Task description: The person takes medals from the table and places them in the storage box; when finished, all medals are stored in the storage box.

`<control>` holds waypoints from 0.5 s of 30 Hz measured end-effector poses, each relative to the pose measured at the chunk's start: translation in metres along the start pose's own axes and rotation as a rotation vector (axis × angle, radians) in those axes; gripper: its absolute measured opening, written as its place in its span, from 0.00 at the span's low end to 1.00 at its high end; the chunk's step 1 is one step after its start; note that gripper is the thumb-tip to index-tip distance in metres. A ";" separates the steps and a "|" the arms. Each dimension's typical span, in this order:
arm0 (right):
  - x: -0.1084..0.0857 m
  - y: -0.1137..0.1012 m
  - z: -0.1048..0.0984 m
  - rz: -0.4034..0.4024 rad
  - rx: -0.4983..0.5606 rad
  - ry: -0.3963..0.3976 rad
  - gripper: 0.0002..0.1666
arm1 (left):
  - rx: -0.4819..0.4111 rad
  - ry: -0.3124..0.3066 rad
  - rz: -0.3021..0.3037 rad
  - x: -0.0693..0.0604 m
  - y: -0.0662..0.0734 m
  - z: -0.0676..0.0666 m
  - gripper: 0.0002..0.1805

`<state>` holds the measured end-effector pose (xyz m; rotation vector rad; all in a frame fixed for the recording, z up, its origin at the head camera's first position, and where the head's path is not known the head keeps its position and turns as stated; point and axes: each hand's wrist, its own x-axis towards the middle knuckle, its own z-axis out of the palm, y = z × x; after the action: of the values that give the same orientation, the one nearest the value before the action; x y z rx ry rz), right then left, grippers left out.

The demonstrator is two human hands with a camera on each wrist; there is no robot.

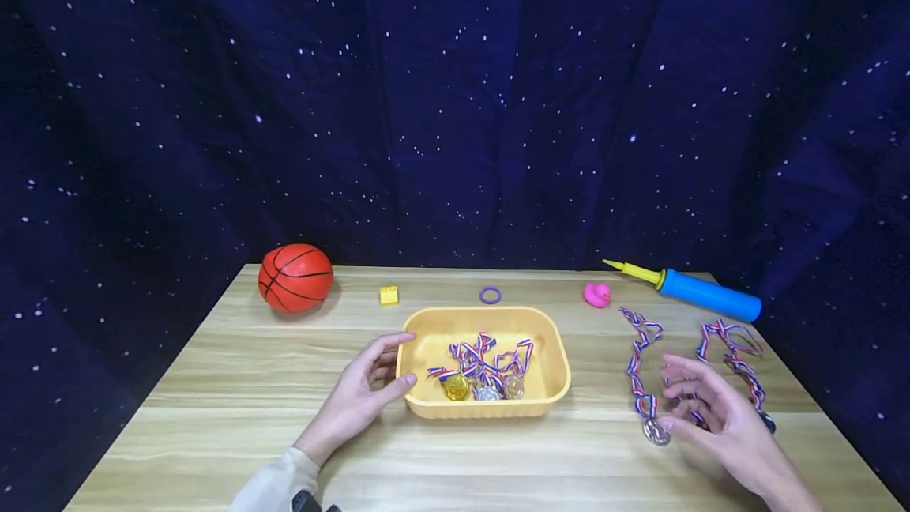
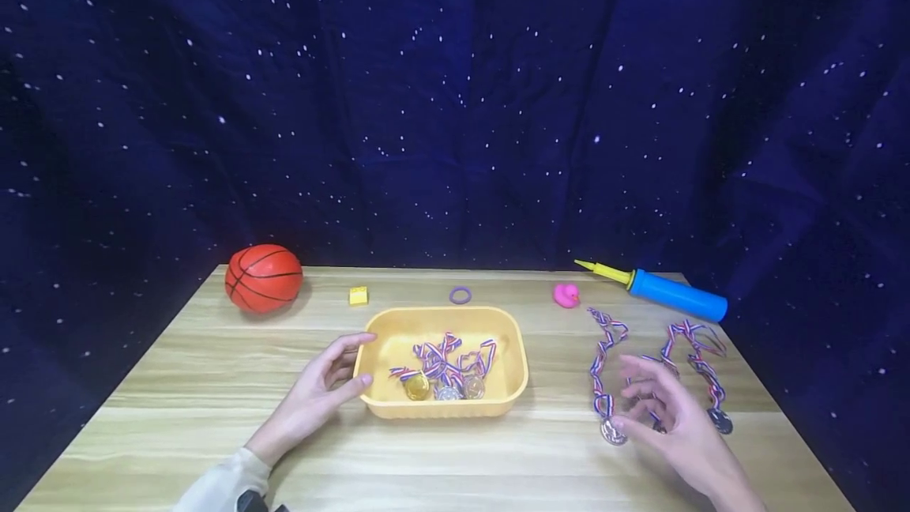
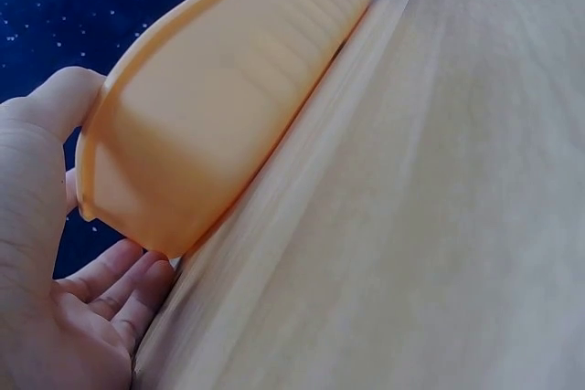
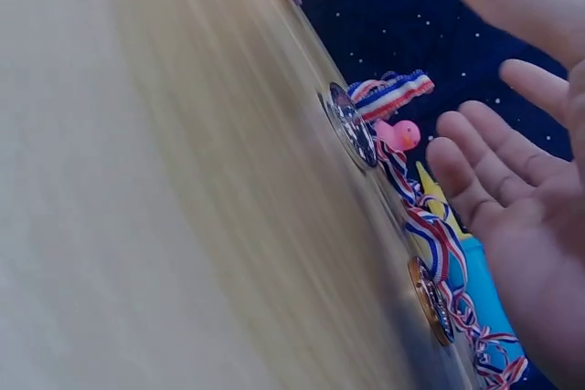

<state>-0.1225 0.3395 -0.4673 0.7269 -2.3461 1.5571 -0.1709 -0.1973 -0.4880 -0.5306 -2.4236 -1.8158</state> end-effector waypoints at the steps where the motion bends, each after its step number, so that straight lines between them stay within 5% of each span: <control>1: -0.002 0.001 0.000 0.009 -0.041 -0.011 0.48 | 0.000 -0.001 -0.003 0.000 0.000 0.000 0.33; 8: -0.007 0.011 0.002 0.017 -0.196 -0.108 0.43 | -0.002 0.001 0.005 0.001 0.000 0.001 0.34; 15: -0.012 0.019 0.003 -0.002 -0.276 -0.109 0.33 | 0.000 0.000 -0.023 0.000 0.000 0.000 0.34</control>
<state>-0.1219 0.3461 -0.4896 0.7637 -2.5676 1.1839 -0.1711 -0.1969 -0.4881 -0.5041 -2.4396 -1.8252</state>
